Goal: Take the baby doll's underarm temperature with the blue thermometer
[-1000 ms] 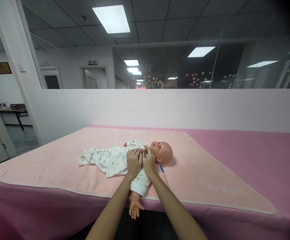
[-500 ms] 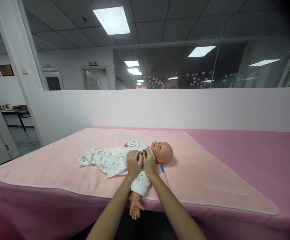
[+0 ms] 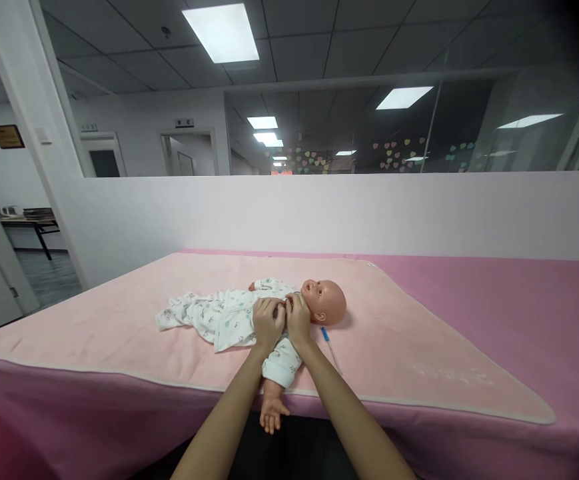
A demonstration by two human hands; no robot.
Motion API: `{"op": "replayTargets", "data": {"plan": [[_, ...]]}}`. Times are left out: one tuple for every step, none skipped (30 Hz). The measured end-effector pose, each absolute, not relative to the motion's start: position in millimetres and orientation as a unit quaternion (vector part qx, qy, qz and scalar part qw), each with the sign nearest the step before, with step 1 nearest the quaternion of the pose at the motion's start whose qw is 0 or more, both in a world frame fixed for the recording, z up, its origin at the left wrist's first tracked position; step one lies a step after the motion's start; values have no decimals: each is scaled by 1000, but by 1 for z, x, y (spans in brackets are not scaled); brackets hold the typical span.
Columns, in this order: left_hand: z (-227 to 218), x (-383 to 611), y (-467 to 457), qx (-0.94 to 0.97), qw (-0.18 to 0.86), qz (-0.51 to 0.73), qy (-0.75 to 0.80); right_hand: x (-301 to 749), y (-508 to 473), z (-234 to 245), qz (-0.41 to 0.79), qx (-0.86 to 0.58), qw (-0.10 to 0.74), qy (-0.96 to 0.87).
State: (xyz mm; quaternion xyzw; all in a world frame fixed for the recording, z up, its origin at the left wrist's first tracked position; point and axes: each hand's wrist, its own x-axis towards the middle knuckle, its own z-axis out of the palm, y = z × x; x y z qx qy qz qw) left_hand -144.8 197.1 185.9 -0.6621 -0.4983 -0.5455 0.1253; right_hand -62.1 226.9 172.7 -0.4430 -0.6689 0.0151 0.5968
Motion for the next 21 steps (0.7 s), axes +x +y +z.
{"op": "replayTargets", "data": {"plan": [[186, -145, 197, -663, 124, -545, -498, -62, 226, 173, 20, -449, 595, -666], [186, -145, 197, -664, 122, -544, -499, -62, 225, 174, 25, -453, 595, -663], [186, -145, 197, -665, 121, -542, -500, -62, 225, 174, 29, -455, 596, -661], [186, -145, 196, -666, 121, -539, -502, -62, 224, 175, 32, -455, 598, -659], [186, -145, 196, -667, 122, -534, -504, -62, 224, 175, 36, -452, 601, -658], [186, -145, 196, -668, 125, -530, -507, -62, 223, 176, 41, -447, 606, -656], [186, -145, 196, -669, 128, -526, -509, -62, 223, 176, 46, -442, 612, -655], [186, -145, 196, -670, 131, -523, -511, -62, 223, 176, 52, -436, 617, -653], [186, -145, 196, -671, 132, -521, -511, -62, 223, 177, 57, -429, 622, -652], [186, -145, 197, -671, 132, -521, -511, -62, 222, 177, 60, -424, 627, -651], [186, -145, 197, -670, 130, -522, -511, -62, 222, 177, 61, -419, 631, -650], [186, -145, 197, -669, 127, -524, -511, -62, 223, 177, 59, -416, 634, -649], [186, -145, 197, -667, 125, -527, -512, -62, 223, 177, 56, -415, 636, -648], [186, -145, 197, -665, 123, -529, -513, -62, 223, 177, 53, -414, 637, -648], [186, -145, 197, -663, 121, -530, -514, -63, 224, 177, 51, -415, 637, -648], [186, -145, 197, -663, 120, -531, -514, -63, 225, 177, 49, -416, 636, -648], [186, -146, 197, -664, 120, -531, -513, -63, 225, 177, 48, -417, 635, -648], [185, -146, 197, -664, 119, -530, -513, -63, 226, 177, 48, -418, 635, -648], [185, -146, 197, -665, 119, -530, -513, -63, 226, 177, 47, -420, 634, -647], [185, -146, 197, -665, 120, -530, -512, -63, 225, 177, 45, -422, 635, -646], [185, -146, 197, -666, 120, -529, -512, -63, 225, 177, 43, -423, 634, -646]]}}
